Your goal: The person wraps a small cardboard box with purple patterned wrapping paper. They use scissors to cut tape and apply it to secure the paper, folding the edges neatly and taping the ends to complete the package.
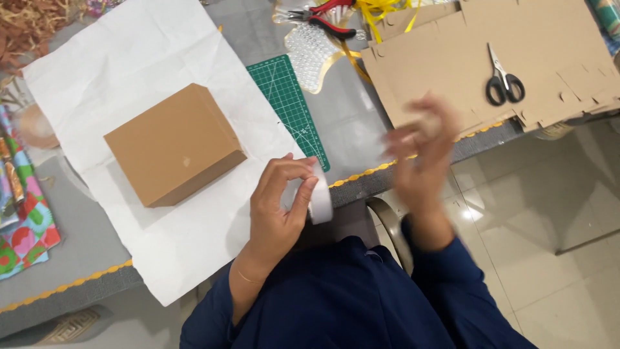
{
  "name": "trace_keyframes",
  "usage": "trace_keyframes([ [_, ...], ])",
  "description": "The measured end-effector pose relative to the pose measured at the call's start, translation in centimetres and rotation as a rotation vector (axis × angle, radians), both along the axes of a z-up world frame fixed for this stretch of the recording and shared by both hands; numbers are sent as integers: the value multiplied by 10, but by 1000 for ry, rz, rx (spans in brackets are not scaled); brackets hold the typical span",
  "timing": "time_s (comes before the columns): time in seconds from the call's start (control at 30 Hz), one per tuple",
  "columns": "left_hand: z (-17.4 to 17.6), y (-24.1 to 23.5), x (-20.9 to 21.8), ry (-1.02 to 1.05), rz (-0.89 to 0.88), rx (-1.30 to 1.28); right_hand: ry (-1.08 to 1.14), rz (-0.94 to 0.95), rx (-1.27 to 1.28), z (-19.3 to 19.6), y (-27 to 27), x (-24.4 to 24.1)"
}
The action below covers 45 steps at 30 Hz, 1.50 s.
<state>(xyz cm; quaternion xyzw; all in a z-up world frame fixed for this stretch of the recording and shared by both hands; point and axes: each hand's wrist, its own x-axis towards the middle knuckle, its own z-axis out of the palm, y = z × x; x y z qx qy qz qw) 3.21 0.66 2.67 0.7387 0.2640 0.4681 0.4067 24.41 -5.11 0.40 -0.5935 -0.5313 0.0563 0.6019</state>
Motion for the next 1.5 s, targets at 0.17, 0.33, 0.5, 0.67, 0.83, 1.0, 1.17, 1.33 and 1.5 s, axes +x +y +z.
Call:
trace_keyframes([
  [0.17,2,5,-8,103,-53,94,-564,-475,-307,-28,-17,181],
  [0.33,9,10,-16,193,-67,115,-659,-539,-808,-57,-25,255],
  [0.5,10,11,-20,321,-100,82,-788,-482,-722,-46,-26,243],
  [0.67,8,13,-24,345,-110,87,-249,227,-582,40,-19,135],
  [0.83,13,14,-25,352,-145,90,-239,713,-537,63,-2,60],
  [1.0,10,13,-27,328,-158,129,-392,743,-650,67,14,45],
  [1.17,5,13,-27,344,-132,164,-430,778,-627,71,26,43],
  [1.33,0,13,-28,364,-128,193,-440,769,-651,81,29,37],
  [1.5,0,14,-26,303,-162,86,-340,719,-620,89,31,30],
])
